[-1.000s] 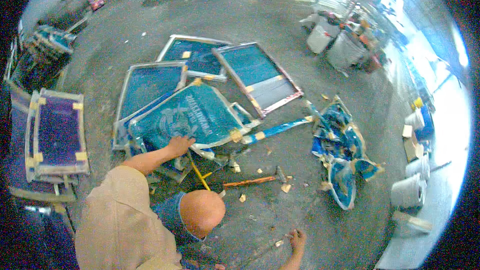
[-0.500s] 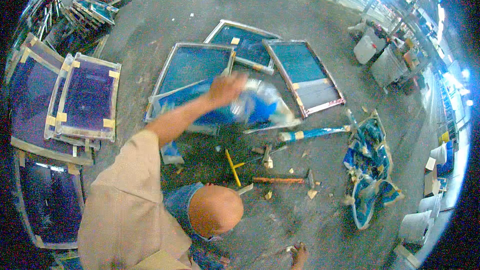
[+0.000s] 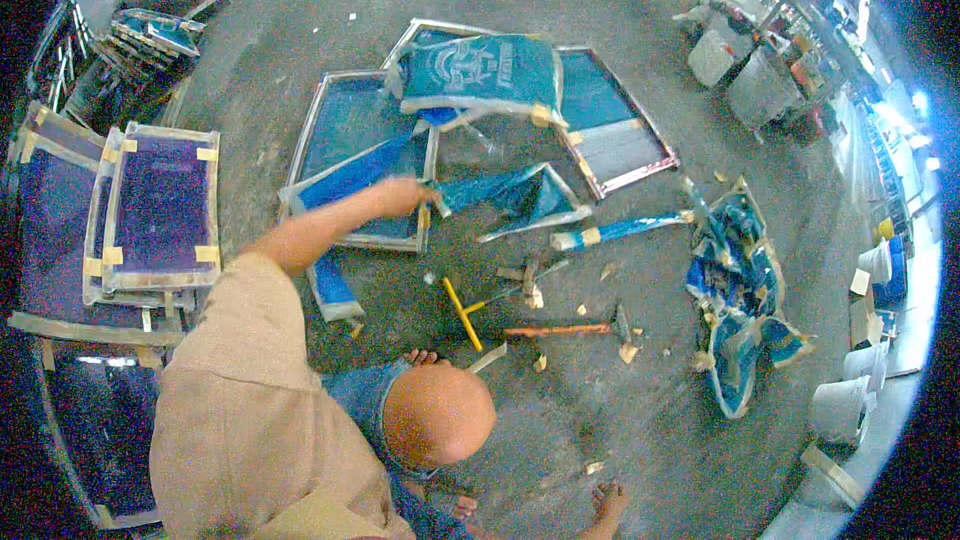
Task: The person uses a hammer and a yellow scraper to disassemble wooden screen frames. They strike the frames to loosen them, then peel off the attached mesh fabric and separate the wooden pieces.
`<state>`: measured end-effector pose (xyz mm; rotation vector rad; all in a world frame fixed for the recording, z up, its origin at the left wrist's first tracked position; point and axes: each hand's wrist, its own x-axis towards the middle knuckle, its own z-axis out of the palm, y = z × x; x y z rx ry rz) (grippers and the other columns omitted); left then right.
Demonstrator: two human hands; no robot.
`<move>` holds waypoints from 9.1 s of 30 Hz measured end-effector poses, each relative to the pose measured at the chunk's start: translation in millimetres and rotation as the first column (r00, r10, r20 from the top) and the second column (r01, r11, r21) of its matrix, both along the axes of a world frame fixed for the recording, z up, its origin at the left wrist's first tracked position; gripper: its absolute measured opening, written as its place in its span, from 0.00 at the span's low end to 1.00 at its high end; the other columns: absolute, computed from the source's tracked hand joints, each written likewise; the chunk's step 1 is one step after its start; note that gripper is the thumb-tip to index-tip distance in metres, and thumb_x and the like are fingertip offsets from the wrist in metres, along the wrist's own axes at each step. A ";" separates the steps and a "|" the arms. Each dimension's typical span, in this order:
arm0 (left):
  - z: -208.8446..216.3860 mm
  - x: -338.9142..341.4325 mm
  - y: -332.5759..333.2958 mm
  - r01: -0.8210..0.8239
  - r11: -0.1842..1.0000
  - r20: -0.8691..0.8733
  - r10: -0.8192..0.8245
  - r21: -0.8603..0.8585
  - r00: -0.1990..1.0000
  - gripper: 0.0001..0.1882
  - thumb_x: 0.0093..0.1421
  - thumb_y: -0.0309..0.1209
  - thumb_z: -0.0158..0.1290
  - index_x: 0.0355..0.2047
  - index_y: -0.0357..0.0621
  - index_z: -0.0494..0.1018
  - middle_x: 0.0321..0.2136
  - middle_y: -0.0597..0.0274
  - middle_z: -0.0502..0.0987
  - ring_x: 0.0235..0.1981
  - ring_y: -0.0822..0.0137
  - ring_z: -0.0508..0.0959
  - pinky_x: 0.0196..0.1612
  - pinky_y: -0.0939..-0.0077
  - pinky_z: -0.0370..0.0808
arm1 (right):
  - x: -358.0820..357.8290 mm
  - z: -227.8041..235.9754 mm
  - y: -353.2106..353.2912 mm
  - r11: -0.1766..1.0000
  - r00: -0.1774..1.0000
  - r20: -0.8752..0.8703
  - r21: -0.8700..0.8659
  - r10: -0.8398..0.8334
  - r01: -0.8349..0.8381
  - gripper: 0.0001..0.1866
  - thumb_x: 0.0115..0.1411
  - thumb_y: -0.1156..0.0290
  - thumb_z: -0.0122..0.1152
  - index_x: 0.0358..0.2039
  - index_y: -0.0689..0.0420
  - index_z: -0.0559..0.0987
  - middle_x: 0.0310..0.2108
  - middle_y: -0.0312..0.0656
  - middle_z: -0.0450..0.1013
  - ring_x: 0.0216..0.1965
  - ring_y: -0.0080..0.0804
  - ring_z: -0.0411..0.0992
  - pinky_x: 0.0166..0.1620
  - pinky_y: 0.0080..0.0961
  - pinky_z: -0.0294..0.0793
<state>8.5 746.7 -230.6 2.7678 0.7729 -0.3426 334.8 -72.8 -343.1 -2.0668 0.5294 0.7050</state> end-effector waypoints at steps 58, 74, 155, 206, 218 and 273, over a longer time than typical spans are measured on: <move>66.9 117.2 -177.4 0.498 -0.028 0.284 0.794 -0.866 0.538 0.36 0.69 0.55 0.44 0.69 0.46 0.57 0.65 0.56 0.66 0.60 0.55 0.71 0.62 0.57 0.66 | -11.3 318.1 357.4 0.729 0.768 0.525 0.675 -0.366 -0.114 0.32 0.62 0.45 0.63 0.48 0.65 0.79 0.42 0.44 0.78 0.41 0.35 0.75 0.47 0.35 0.74; -74.6 85.6 -303.5 0.243 0.918 0.172 -0.197 -0.313 0.965 0.18 0.60 0.42 0.58 0.43 0.41 0.74 0.37 0.48 0.77 0.42 0.45 0.78 0.42 0.49 0.75 | -154.3 344.9 -65.7 0.740 0.524 0.837 -0.452 0.159 0.497 0.28 0.68 0.50 0.58 0.45 0.68 0.80 0.32 0.41 0.76 0.30 0.28 0.65 0.37 0.29 0.68; 63.3 86.8 -387.5 0.461 0.578 0.250 -0.409 -0.673 0.877 0.21 0.68 0.39 0.51 0.59 0.48 0.72 0.27 0.43 0.79 0.29 0.46 0.81 0.33 0.55 0.75 | -96.0 290.2 103.5 0.861 0.527 0.850 -0.260 -0.011 0.438 0.33 0.68 0.42 0.48 0.36 0.66 0.79 0.33 0.65 0.77 0.40 0.65 0.76 0.43 0.52 0.73; 228.1 255.3 -466.2 0.893 0.217 -0.118 -0.952 0.395 0.284 0.16 0.65 0.48 0.51 0.44 0.54 0.79 0.28 0.55 0.82 0.32 0.54 0.84 0.34 0.56 0.80 | -36.3 330.2 38.1 0.894 0.318 0.837 -0.439 0.445 -0.096 0.26 0.57 0.45 0.67 0.26 0.59 0.76 0.21 0.50 0.71 0.27 0.50 0.71 0.33 0.42 0.69; 118.2 110.8 -250.2 0.620 0.672 0.100 -0.642 -0.405 0.760 0.21 0.70 0.44 0.47 0.59 0.53 0.73 0.23 0.58 0.78 0.25 0.65 0.80 0.31 0.64 0.77 | -85.5 248.5 -56.2 0.874 0.371 0.894 0.043 -0.250 0.485 0.31 0.66 0.44 0.56 0.38 0.67 0.81 0.24 0.46 0.73 0.27 0.32 0.67 0.35 0.36 0.68; 100.6 114.2 -283.6 0.266 0.389 0.333 0.114 -0.882 0.936 0.21 0.67 0.30 0.52 0.59 0.39 0.68 0.17 0.72 0.66 0.13 0.78 0.69 0.15 0.80 0.68 | -104.4 330.2 59.3 0.473 -0.117 0.487 0.872 -0.865 0.128 0.46 0.65 0.34 0.46 0.66 0.64 0.62 0.65 0.50 0.62 0.62 0.49 0.63 0.66 0.46 0.62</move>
